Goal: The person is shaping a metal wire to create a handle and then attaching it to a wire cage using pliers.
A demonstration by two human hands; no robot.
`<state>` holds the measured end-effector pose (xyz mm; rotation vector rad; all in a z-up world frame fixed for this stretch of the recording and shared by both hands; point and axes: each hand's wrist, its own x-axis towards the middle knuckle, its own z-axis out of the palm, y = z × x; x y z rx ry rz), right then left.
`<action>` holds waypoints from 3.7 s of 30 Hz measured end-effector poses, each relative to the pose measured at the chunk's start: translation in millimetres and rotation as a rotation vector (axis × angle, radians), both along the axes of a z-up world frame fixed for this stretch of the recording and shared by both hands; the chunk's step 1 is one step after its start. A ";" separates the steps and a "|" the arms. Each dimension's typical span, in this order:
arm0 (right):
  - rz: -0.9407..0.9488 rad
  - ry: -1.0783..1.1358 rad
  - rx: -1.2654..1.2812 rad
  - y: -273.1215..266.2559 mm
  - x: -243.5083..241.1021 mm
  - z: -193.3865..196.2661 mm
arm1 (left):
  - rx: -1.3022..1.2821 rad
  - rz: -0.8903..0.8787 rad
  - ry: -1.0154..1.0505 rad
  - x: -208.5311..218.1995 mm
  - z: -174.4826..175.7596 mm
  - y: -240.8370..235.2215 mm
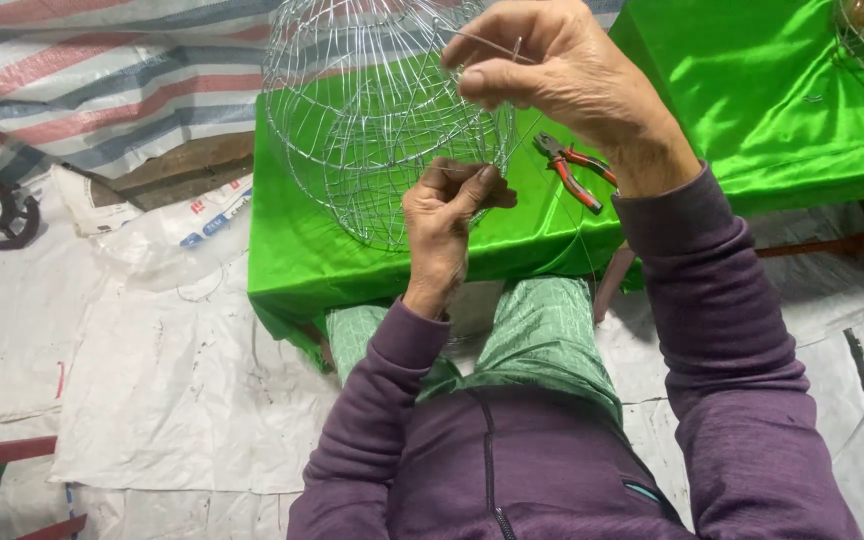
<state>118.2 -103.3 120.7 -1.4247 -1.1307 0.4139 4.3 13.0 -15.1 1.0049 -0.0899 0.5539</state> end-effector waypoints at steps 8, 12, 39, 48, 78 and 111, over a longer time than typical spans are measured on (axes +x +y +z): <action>-0.040 0.030 0.171 -6.1 14.5 -80.1 | -0.015 0.113 -0.091 -11.9 7.7 21.7; -0.080 0.070 -0.049 -1.2 -6.8 -132.0 | -0.044 0.357 -0.143 -11.0 1.5 34.0; -0.481 -0.649 -0.507 -95.6 -81.7 -101.1 | -0.265 0.334 -0.098 -120.9 -9.5 46.1; -0.282 -0.292 -0.204 -60.7 -92.8 -154.9 | -0.277 0.418 0.205 -92.9 -61.3 -1.4; -0.068 0.348 0.010 -54.4 -81.8 -189.0 | 0.082 0.378 0.075 -102.6 -67.8 30.1; 0.226 0.052 -0.086 -23.3 -56.9 -152.2 | 0.396 -0.165 0.327 -111.8 -13.1 35.2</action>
